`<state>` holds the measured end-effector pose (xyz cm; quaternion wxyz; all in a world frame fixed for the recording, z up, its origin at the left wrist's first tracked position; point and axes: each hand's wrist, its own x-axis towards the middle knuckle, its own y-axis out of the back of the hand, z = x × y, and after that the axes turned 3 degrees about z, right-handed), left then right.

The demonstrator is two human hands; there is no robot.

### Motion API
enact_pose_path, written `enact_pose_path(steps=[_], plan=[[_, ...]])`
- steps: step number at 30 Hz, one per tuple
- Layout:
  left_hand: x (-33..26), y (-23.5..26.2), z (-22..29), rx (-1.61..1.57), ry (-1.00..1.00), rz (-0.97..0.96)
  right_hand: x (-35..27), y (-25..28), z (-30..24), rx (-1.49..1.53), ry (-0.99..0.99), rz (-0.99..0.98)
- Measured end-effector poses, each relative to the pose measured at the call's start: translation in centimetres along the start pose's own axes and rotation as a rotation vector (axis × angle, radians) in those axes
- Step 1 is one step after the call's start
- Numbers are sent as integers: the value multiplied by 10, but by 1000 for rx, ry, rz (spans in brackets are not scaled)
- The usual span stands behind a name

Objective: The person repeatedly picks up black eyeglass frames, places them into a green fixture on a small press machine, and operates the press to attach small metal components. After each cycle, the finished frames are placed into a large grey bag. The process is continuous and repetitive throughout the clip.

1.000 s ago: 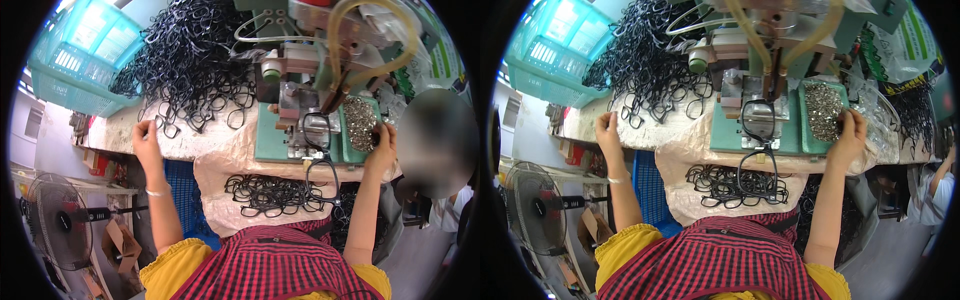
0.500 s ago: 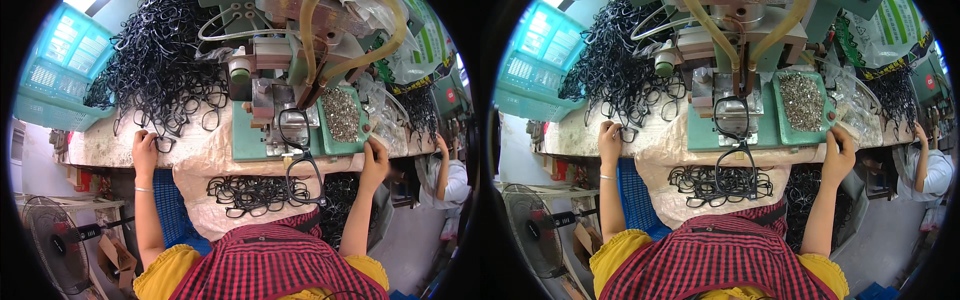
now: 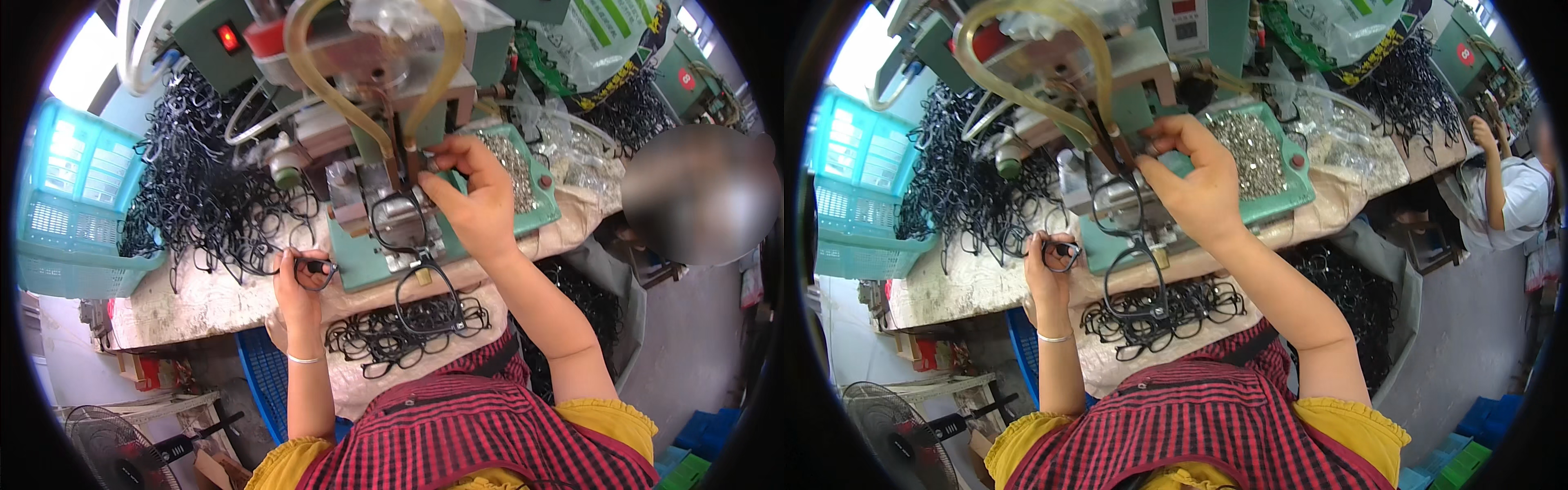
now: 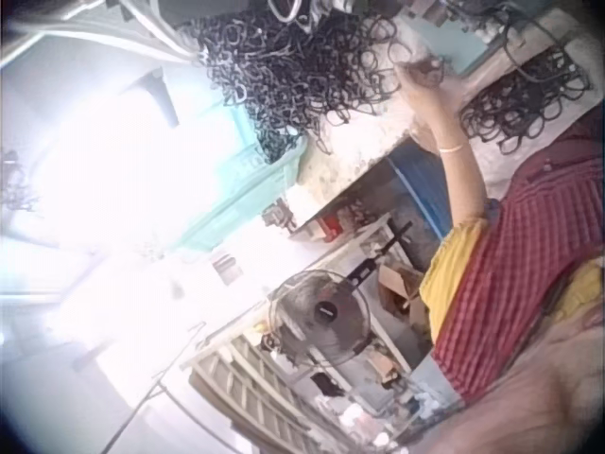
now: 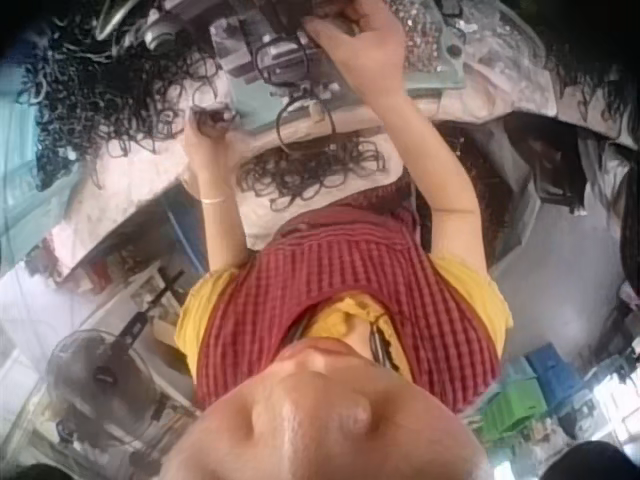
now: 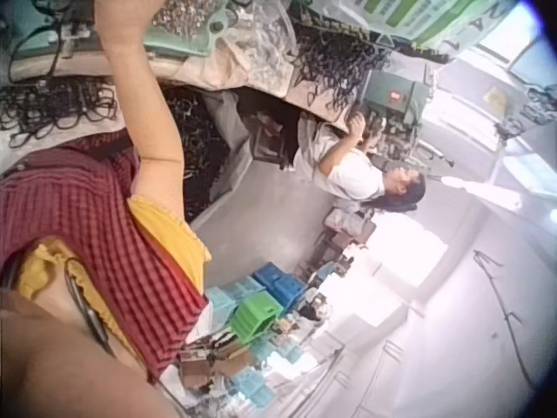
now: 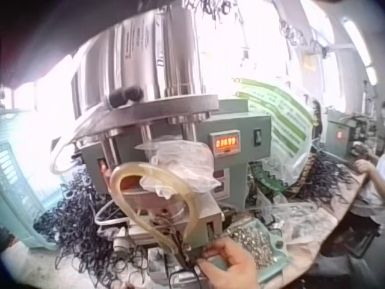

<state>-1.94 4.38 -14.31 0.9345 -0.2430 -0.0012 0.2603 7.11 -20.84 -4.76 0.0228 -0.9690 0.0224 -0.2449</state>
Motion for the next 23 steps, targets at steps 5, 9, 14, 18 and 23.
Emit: enact_pose_path(steps=[5,9,14,18,23], plan=[[-18,-76,73,57,-493,-213,-5,-1,-4,164,-168,-57],[-28,-146,138,331,-923,-217,-6,-11,-25,317,-274,-63],[-54,-144,137,83,-545,-593,-16,-2,-41,189,-190,-84],[-83,-137,100,-9,586,-792,6,62,18,-737,219,-46],[-76,-153,68,-60,767,-556,-2,99,66,-992,160,29]])
